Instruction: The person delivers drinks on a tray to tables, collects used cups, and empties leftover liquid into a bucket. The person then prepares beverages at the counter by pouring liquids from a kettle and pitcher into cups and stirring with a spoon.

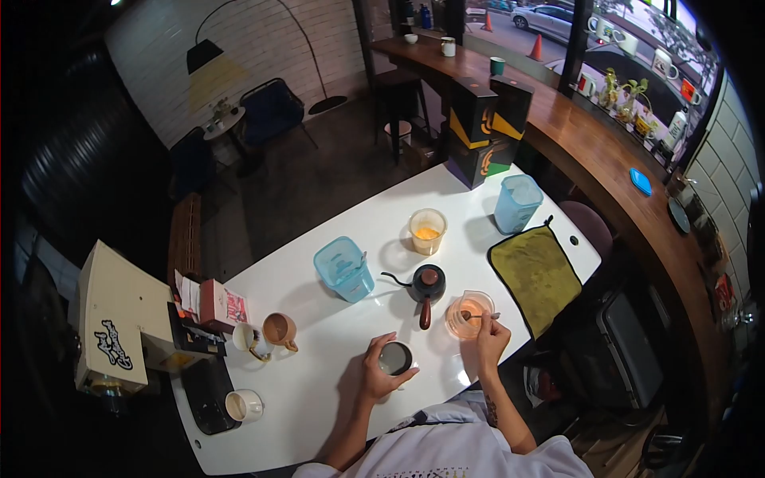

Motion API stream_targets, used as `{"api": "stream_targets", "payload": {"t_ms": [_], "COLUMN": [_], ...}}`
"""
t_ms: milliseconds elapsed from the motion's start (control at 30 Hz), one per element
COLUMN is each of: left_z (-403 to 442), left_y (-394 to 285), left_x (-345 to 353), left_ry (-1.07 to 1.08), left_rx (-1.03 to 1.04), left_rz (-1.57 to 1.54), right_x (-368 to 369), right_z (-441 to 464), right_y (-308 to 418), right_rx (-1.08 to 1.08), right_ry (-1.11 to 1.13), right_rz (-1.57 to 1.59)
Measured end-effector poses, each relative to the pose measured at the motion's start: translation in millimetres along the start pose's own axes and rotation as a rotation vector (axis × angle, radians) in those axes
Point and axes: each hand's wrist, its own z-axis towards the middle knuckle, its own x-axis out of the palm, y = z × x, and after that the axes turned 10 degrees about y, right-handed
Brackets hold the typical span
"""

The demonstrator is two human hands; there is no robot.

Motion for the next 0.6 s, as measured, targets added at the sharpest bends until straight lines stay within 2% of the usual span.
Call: {"api": "stream_targets", "payload": {"t_ms": [133,233,600], "left_z": [9,16,28], "left_y": [-10,-13,-19], "left_x": [4,6,8], "left_ry": [0.015,0.051,0.175], "left_rx": [-0.008,0.034,0.057], "left_rz": [0.020,0.075,0.101], "right_x": [1,-8,-15], "right_z": [3,9,12], "right_y": [15,8,-14], "right_rx": [-0.062,-0.032,-0.089], "right_ry": [-0.074,-0.018,-0.026], "right_rz": [0.053,-0.041,-0.004]}}
